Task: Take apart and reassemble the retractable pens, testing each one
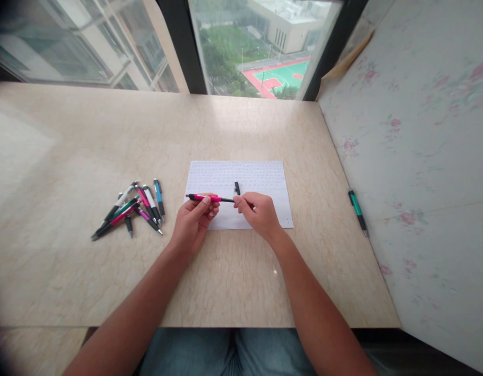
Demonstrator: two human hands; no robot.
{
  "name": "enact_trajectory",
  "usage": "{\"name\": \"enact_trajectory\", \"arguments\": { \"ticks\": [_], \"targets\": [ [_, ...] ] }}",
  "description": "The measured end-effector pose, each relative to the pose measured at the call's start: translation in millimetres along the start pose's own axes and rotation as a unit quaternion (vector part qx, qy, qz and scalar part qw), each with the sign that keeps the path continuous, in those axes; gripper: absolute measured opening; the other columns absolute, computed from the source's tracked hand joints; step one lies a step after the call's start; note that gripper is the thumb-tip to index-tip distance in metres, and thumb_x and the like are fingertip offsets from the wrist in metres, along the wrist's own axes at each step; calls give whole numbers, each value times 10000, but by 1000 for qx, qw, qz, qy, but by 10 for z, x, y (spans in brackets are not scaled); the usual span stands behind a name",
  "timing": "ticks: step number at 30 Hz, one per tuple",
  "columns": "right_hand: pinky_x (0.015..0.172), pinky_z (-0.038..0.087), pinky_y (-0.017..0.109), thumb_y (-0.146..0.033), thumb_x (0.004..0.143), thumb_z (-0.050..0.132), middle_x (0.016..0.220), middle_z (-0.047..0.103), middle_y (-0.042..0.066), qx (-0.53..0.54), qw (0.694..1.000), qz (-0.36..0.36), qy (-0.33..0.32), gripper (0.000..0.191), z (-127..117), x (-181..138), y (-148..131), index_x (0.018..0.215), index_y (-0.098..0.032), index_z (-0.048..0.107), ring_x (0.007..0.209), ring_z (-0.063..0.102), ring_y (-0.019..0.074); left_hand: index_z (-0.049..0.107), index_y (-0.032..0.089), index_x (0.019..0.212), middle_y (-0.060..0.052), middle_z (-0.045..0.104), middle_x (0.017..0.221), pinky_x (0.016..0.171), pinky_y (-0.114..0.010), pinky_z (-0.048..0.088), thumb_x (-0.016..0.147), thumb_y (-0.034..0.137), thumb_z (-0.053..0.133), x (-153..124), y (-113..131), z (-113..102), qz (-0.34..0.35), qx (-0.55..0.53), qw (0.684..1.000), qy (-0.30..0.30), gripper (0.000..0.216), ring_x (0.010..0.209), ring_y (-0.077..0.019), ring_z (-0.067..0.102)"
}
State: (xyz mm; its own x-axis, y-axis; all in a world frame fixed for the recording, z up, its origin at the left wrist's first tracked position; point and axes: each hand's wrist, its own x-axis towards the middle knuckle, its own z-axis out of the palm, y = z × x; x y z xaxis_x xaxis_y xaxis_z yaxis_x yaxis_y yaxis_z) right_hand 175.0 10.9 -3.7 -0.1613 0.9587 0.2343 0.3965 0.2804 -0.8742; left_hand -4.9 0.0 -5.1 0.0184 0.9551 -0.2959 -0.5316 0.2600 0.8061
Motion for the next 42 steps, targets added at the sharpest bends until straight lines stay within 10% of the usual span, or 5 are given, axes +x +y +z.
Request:
{"name": "enact_trajectory", "arguments": {
  "ticks": [9, 42],
  "targets": [
    [614, 480, 270, -381, 881, 612, 869, 700, 45, 5, 1000, -10, 21, 187, 29, 0, 11, 908, -210, 682, 762, 629, 159, 745, 130, 878, -59, 705, 774, 640, -202, 474, 756, 292, 778, 10, 4, -11, -1, -20, 1000, 7, 206, 666, -90, 611],
    [637, 486, 296, -413, 942, 518, 694, 690, 31, 22, 999, 28, 7, 327, 34, -13, 11, 745, -196, 665, 659, 634, 155, 740, 132, 882, -57, 700, 775, 647, -214, 461, 751, 283, 774, 24, -11, -11, -1, -16, 1000, 8, 202, 668, -91, 600]
  ]
}}
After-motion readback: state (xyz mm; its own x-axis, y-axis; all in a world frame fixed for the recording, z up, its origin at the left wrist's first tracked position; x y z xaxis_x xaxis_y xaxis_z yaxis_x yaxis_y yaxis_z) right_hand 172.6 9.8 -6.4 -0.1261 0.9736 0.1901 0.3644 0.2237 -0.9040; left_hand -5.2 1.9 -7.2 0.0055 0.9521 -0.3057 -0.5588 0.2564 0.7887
